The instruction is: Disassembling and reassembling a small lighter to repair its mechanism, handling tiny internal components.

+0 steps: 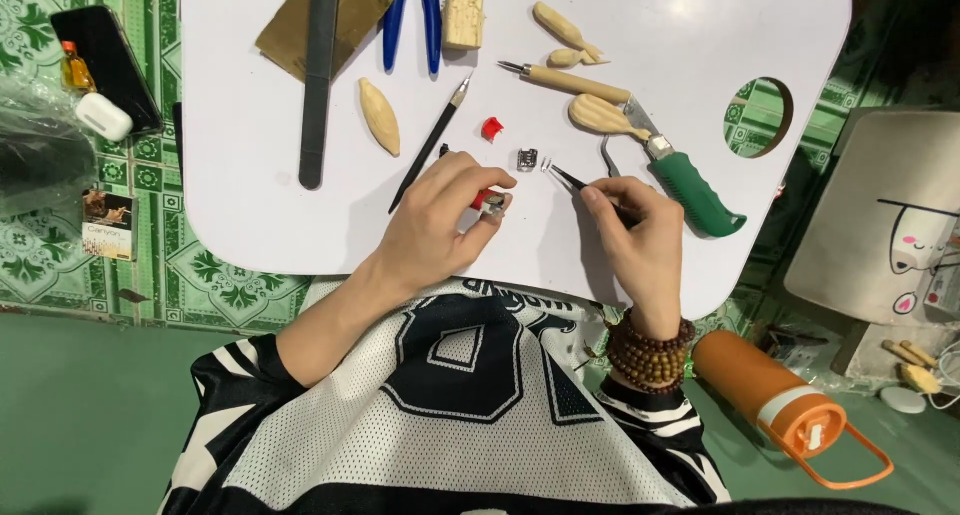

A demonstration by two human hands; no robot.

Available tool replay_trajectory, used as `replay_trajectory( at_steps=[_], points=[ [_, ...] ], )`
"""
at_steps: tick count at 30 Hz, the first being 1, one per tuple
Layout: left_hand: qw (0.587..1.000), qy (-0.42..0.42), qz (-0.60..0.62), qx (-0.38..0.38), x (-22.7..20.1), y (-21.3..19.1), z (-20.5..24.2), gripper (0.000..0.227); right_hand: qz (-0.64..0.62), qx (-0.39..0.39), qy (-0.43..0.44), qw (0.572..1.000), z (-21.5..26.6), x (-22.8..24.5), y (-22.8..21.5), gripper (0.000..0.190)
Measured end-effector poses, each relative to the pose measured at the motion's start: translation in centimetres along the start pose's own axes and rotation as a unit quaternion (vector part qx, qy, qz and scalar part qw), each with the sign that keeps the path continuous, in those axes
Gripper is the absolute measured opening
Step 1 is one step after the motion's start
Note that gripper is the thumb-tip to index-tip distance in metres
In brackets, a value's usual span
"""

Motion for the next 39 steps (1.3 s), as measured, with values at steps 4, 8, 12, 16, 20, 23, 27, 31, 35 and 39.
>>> replay_trajectory(
  at_steps=[4, 8, 12, 16, 20, 23, 27, 31, 35, 39],
  points=[
    [1.000, -0.015, -0.002, 0.000, 0.4, 0.1, 0.4, 0.023, -0.004, 0.011, 0.015, 1.000, -0.4, 0.1, -0.1, 0.010],
    [1.000, -0.012, -0.005, -0.004, 0.4, 0.2, 0.4, 0.020, 0.003, 0.019, 0.021, 1.000, -0.6, 0.4, -0.2, 0.010],
    [1.000, -0.009, 0.004, -0.004, 0.4, 0.1, 0.4, 0.018, -0.006, 0.024, 0.020, 0.999, -0.7, 0.7, 0.0, 0.011],
    [1.000, -0.012, 0.014, -0.008, 0.5, 0.0, 0.5, 0.018, -0.020, 0.025, 0.021, 0.999, -0.9, 0.3, 0.4, 0.011],
    [0.999, -0.020, 0.050, 0.001, -0.3, -0.4, 0.3, 0.025, -0.052, 0.008, 0.007, 0.999, -0.2, 0.0, 0.2, 0.009],
    [0.996, -0.009, 0.086, 0.032, -0.3, -0.5, 0.4, 0.036, -0.075, -0.023, -0.061, 0.995, 1.3, 0.4, 0.2, 0.006],
    [0.987, 0.034, 0.131, 0.089, -1.3, -0.5, 0.3, 0.039, -0.127, -0.074, -0.225, 0.963, 3.9, -1.2, 0.9, 0.003],
    [0.984, 0.044, 0.138, 0.104, -2.6, -1.3, -0.3, 0.037, -0.106, -0.102, -0.308, 0.940, 4.8, 0.1, 1.3, 0.002],
    [0.981, 0.041, 0.146, 0.117, -2.3, -1.0, 0.0, 0.038, -0.114, -0.094, -0.408, 0.901, 4.2, 2.3, 1.3, 0.006],
    [0.979, 0.036, 0.148, 0.133, -2.5, -1.0, 0.0, 0.037, -0.085, -0.087, -0.472, 0.873, 3.8, 3.3, 1.3, 0.003]
  ],
)
Point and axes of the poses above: each hand's wrist, its own z-axis away from the middle knuckle, its own y-axis out of the palm, x = y × z, the point moved 3 cm from there along -z, towards the middle knuckle, and after that the axes turned 2 degrees about x, right-handed, at the moved point
